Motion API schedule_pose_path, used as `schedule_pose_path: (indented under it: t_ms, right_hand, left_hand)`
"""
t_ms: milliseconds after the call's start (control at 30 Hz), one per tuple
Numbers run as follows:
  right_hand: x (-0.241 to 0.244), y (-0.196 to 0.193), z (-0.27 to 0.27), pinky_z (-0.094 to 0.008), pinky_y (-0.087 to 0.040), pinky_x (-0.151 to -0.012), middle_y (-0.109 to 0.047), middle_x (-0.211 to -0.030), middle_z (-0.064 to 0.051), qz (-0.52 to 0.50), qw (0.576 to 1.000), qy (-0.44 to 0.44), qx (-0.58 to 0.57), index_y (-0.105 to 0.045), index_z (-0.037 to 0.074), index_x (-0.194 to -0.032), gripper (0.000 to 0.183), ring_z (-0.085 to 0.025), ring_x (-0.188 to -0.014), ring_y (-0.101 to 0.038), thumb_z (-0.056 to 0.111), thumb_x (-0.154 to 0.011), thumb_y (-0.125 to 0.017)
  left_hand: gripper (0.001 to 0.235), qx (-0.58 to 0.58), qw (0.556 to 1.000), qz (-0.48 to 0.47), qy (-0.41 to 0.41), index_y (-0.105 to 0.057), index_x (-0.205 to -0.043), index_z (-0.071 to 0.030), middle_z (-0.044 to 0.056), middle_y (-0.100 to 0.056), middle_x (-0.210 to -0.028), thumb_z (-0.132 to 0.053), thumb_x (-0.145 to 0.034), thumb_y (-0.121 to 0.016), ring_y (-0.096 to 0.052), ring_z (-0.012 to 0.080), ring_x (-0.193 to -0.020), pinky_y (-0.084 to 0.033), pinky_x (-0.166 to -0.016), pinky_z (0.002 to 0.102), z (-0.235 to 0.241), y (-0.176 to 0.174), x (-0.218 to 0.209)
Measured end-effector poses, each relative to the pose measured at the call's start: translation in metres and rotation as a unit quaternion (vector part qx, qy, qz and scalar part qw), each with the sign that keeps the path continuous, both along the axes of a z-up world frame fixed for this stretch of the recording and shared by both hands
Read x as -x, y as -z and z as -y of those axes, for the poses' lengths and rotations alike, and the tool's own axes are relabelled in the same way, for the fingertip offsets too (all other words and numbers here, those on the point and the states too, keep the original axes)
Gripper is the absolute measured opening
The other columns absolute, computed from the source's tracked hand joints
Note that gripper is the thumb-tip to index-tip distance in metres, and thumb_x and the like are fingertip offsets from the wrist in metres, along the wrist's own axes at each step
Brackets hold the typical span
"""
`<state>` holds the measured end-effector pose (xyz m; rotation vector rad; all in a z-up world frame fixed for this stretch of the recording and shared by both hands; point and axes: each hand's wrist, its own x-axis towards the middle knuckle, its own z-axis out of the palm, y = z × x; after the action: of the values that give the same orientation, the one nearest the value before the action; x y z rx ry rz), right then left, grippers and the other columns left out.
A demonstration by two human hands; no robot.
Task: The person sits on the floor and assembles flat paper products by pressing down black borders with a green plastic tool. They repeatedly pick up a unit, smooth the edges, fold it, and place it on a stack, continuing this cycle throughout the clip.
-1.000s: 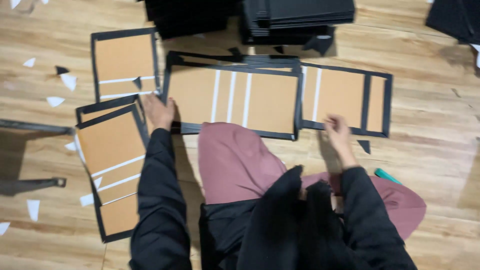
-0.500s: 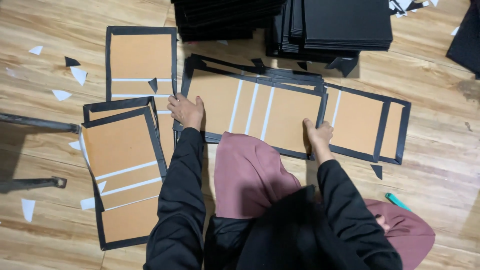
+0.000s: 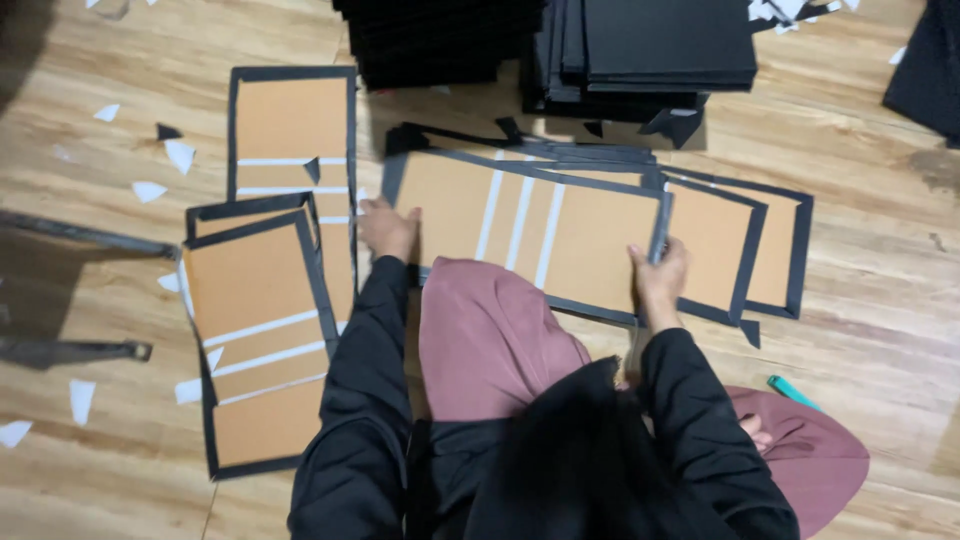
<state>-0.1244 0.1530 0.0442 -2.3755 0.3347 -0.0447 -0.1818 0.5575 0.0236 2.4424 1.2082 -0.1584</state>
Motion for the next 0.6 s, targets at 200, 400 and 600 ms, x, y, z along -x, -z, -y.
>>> schedule_pose_path:
  t_ms: [200, 400, 600]
  right_hand:
    - [0.019, -0.005, 0.033, -0.047, -0.041, -0.078, -0.048, -0.097, -0.018, 0.102, 0.995, 0.011, 0.013, -0.050, 0.002, -0.106, 0.048, -0.039, -0.090, -0.052, 0.019, -0.071, -0.079]
    - [0.030, -0.090, 0.022, -0.023, -0.045, -0.078, -0.059, -0.089, -0.008, 0.276, 0.909, -0.112, -0.292, -0.045, 0.006, -0.112, 0.038, -0.012, -0.084, -0.055, -0.007, -0.082, -0.064]
    - [0.006, -0.175, -0.023, -0.040, -0.043, -0.092, -0.048, -0.109, -0.014, 0.402, 0.847, -0.207, -0.279, -0.045, 0.001, -0.118, 0.044, -0.023, -0.100, -0.054, -0.003, -0.082, -0.071]
  left_hand:
    - [0.065, 0.009, 0.998, 0.061, 0.008, -0.044, -0.120, -0.007, 0.011, -0.038, -0.114, -0.040, -0.071, -0.070, -0.042, 0.0357, -0.107, -0.044, -0.081, 0.053, 0.030, 0.007, -0.001]
    - [0.069, 0.204, 0.962, 0.184, 0.001, -0.053, -0.099, -0.002, 0.016, -0.035, -0.117, -0.050, -0.059, -0.083, -0.030, 0.0405, -0.113, -0.033, -0.092, 0.054, -0.001, -0.013, 0.023]
    - [0.028, 0.281, 0.833, 0.477, 0.020, -0.046, -0.103, -0.007, 0.007, -0.045, -0.095, -0.024, -0.084, -0.058, -0.045, 0.0161, -0.089, -0.038, -0.079, 0.027, -0.088, -0.047, 0.061]
